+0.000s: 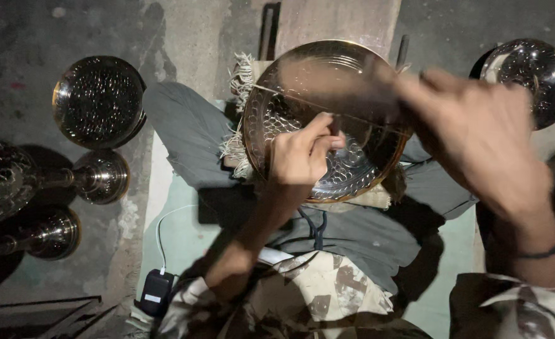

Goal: The person sits on the floor with a decorated brass plate on a cloth cushion and engraves patterns into it, holding a small punch against the surface with one hand and striking it with a wooden mallet held in the other hand, repositioning the punch repeatedly across the plate.

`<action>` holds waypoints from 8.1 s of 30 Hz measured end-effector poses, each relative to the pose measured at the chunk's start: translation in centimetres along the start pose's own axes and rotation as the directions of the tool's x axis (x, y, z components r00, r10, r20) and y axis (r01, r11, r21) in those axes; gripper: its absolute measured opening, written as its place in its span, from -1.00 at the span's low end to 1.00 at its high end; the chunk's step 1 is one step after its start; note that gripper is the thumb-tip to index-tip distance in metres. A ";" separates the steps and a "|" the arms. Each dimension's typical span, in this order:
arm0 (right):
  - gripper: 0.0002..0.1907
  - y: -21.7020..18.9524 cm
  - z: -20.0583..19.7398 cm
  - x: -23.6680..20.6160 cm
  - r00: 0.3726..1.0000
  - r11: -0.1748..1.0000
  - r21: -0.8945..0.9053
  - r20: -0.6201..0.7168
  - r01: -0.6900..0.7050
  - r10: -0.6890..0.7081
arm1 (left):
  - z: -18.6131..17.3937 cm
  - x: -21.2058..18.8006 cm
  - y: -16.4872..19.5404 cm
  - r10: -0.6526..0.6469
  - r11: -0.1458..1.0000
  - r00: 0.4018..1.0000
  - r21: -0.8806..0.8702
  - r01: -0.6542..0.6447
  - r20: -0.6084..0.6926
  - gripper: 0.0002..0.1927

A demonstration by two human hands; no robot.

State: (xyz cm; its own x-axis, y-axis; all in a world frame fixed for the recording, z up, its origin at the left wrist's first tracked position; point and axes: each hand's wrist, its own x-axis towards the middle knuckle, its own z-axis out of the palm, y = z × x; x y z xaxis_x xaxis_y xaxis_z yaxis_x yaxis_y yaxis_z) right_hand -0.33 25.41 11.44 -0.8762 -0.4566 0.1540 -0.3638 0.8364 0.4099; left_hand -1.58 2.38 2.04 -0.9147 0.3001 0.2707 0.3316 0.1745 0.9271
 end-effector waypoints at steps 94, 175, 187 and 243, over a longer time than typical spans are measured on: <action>-0.31 0.0 -1.0 1.9 0.994 0.992 0.077 0.026 0.104 -0.106 | 0.0 -0.9 0.0 0.035 0.995 0.990 0.092 -0.023 -0.134 -0.90; -0.11 -1.6 1.0 -4.5 0.954 0.750 0.595 0.112 -0.289 0.279 | -1.6 1.9 -1.8 0.355 0.920 0.905 0.086 -0.383 0.233 -0.66; -0.02 0.3 -0.2 0.3 0.999 0.930 0.366 0.040 0.007 -0.023 | 0.0 -0.3 0.7 0.162 0.974 0.975 0.181 -0.133 -0.152 -0.83; -0.24 -15.6 13.7 -14.3 0.330 -0.164 0.884 0.327 -0.437 0.886 | -0.5 9.0 -0.5 0.263 0.877 0.379 -0.056 -0.478 0.887 -0.32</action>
State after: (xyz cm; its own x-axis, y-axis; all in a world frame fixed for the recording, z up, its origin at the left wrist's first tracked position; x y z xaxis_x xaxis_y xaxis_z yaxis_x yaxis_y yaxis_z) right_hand 13.56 23.00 -9.44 -0.7144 0.6894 0.1197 0.1633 0.3306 -0.9295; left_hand -10.08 4.55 4.18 -0.0547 0.9916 0.1168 0.7148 -0.0428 0.6980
